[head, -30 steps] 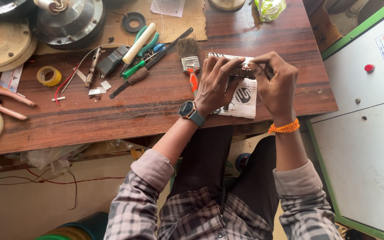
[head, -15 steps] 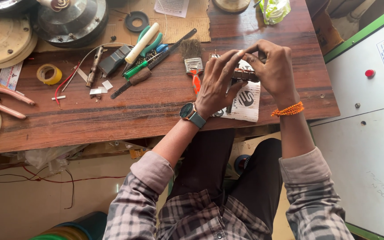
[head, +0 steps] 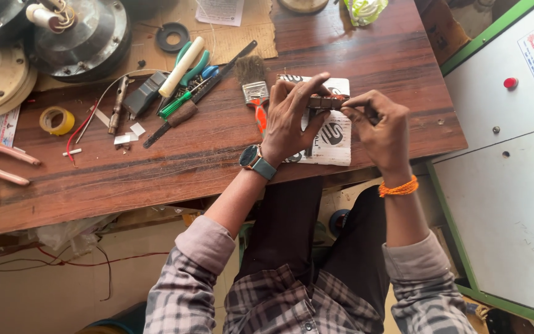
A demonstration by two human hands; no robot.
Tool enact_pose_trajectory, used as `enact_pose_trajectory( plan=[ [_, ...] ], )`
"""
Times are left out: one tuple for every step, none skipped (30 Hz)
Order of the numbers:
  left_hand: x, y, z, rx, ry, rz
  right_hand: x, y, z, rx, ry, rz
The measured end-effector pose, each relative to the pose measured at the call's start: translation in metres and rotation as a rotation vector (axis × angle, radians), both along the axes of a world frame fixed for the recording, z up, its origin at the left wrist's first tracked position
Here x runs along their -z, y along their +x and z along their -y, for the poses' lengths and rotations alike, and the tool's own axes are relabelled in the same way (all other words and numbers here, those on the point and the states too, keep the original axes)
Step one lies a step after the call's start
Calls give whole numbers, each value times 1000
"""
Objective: The person sits at a workbench and works on a small motor armature, fitting and pressing copper wire windings into the slots of the armature by hand, turning the armature to reach different sides and continuing to seat the windings.
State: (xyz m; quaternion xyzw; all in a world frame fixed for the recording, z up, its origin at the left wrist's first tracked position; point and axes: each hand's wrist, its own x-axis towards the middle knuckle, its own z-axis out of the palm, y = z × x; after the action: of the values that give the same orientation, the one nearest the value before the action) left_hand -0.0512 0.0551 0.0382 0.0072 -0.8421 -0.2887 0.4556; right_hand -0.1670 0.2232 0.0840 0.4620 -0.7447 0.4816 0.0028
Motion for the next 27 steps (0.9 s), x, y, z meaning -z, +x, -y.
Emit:
enact_pose_trajectory(
  plan=[
    [0, 1, 0, -20, -13, 16, 4, 3, 1, 1, -31, 17],
    [0, 2, -1, -28, -34, 18, 7, 6, 1, -1, -62, 33],
    [-1, 2, -1, -38, -56, 20, 10, 7, 1, 18, -69, 11],
    [-1, 3, 0, -51, -77, 22, 13, 8, 2, 35, -77, -10],
    [-1, 3, 0, -56, -72, 16, 17, 10, 3, 51, -84, -31],
    [-1, 4, 1, -60, -67, 12, 22, 14, 5, 39, -72, -38],
    [-2, 4, 2, -62, -63, 6, 26, 20, 7, 29, -61, -46],
    [-2, 4, 2, -54, -81, 14, 30, 24, 6, 20, -49, -55],
    [-2, 3, 2, -45, -97, 21, 33, 29, 5, 21, -61, -40],
    [-2, 3, 2, -36, -113, 27, 35, 35, 3, 22, -72, -26],
    [-2, 3, 1, -43, -145, 12, 36, 40, 1, 20, -83, -13],
    [-2, 2, 0, -51, -177, -3, 35, 43, -2, 23, -73, -10],
    [-3, 2, -2, -59, -208, -17, 34, 46, -6, 26, -63, -8],
    [-3, 1, -4, -69, -225, -28, 32, 49, -10, 30, -52, -6],
    [-3, 1, -5, -78, -241, -41, 30, 53, -16, 39, -31, 1],
    [-3, 0, -6, -87, -258, -55, 27, 58, -23, 49, -9, 8],
    [-3, 0, -7, -85, -243, -72, 25, 61, -26, 60, 10, 14],
    [-3, 0, -7, -82, -230, -89, 23, 60, -28, 38, -6, 13],
    [-2, 0, -7, -80, -216, -106, 20, 59, -30, 15, -22, 13],
    [-2, 0, -6, -81, -211, -99, 18, 57, -32, -9, -37, 12],
    [-1, 0, -5, -82, -206, -92, 16, 54, -32, -9, -47, 0],
    [0, 0, -4, -82, -202, -85, 14, 49, -30, -8, -57, -11],
    [1, -1, -4, -78, -196, -86, 12, 45, -27, -7, -69, -24],
    [2, -2, -3, -74, -191, -88, 10, 40, -25, 16, -71, -34],
    [2, -2, -3, -71, -185, -90, 7, 35, -23, 39, -72, -44],
    [3, -3, -3, -76, -176, -91, 4, 31, -19, 62, -73, -53],
    [4, -4, -2, -80, -167, -91, 1, 27, -15, 67, -81, -47]
  ],
)
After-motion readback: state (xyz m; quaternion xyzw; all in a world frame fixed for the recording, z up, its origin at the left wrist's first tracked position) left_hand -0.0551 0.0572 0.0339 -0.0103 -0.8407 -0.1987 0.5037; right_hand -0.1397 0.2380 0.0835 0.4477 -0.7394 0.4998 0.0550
